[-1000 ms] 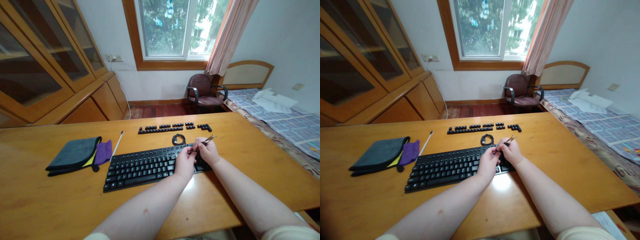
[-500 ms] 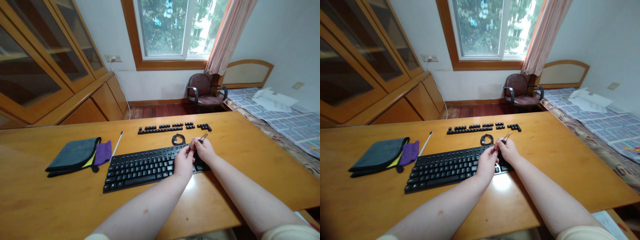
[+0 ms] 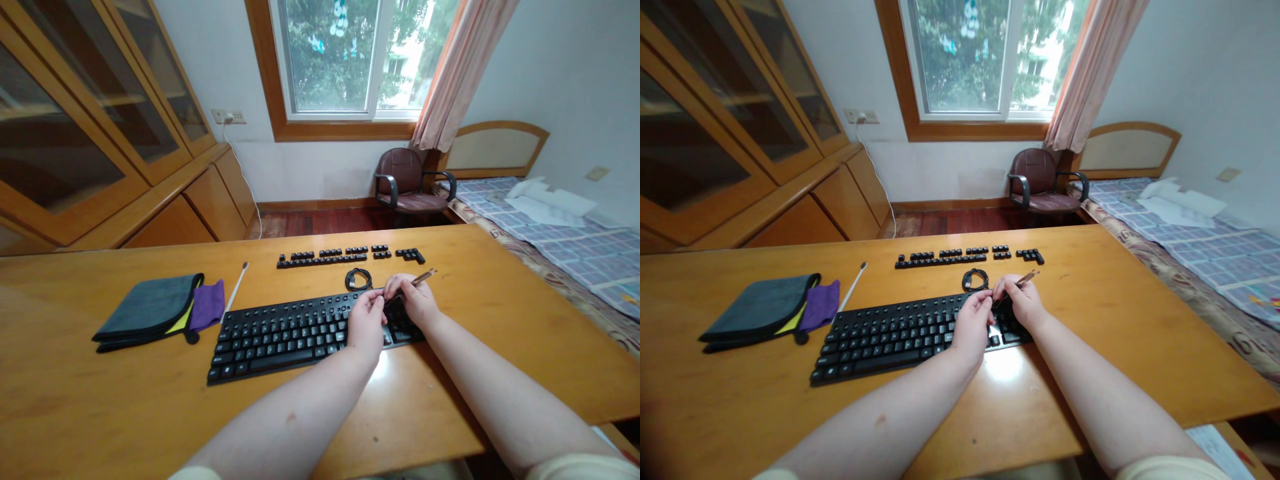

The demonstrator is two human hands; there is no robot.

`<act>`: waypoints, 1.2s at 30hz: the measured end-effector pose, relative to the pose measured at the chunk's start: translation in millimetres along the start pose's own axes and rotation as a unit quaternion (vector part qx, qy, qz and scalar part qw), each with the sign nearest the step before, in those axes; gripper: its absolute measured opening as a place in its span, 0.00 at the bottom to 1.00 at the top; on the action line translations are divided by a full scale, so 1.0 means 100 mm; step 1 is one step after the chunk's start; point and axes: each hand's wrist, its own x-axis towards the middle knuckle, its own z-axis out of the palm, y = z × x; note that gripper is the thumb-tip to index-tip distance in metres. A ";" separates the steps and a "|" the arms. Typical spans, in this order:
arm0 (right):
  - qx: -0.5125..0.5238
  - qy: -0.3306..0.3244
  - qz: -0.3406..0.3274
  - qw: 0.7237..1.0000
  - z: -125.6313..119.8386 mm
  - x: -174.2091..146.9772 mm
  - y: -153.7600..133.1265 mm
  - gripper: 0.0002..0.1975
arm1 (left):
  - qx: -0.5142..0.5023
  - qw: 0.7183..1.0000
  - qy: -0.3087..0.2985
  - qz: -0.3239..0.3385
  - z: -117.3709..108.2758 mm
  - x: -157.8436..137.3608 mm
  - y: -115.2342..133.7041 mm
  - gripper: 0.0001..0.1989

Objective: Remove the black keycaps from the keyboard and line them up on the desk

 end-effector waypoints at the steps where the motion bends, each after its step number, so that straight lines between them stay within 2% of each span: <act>1: 0.000 -0.005 -0.005 1.000 0.00 0.00 -0.01 0.23 | -0.004 1.000 0.001 -0.001 0.00 0.00 0.00 0.11; 9: 0.020 -0.033 0.012 0.999 0.01 0.01 -0.03 0.20 | 0.003 1.000 0.025 -0.002 -0.02 0.02 -0.03 0.10; 11: -0.024 -0.016 0.016 0.999 -0.01 0.01 -0.04 0.18 | 0.003 0.999 0.035 0.004 -0.03 0.03 -0.05 0.10; 14: -0.157 0.000 0.016 0.987 -0.06 0.03 -0.05 0.16 | -0.007 0.999 0.041 0.010 -0.04 0.04 -0.08 0.10; 16: -0.240 -0.027 -0.004 0.970 -0.10 0.04 -0.05 0.13 | -0.010 0.999 0.045 0.018 -0.04 0.03 -0.08 0.10; 18: -0.275 -0.077 -0.030 0.958 -0.12 0.06 -0.06 0.10 | -0.009 0.998 0.054 0.030 -0.04 0.03 -0.09 0.10; 21: -0.267 -0.130 -0.055 0.953 -0.13 0.07 -0.06 0.09 | -0.012 0.997 0.065 0.034 -0.04 0.03 -0.09 0.11; 26: -0.260 -0.146 -0.076 0.951 -0.09 0.05 -0.04 0.10 | -0.025 0.996 0.071 0.037 -0.03 0.02 -0.07 0.12; 32: -0.279 -0.127 -0.091 0.948 -0.11 0.04 -0.02 0.08 | -0.020 0.997 0.069 0.027 -0.02 0.01 -0.06 0.14; 34: -0.317 -0.075 -0.087 0.942 -0.19 0.07 0.03 0.08 | -0.028 0.997 0.071 0.020 -0.02 0.02 -0.06 0.14; 36: -0.379 0.013 -0.060 0.923 -0.32 0.10 0.11 0.08 | -0.033 0.997 0.072 0.015 -0.02 0.02 -0.06 0.14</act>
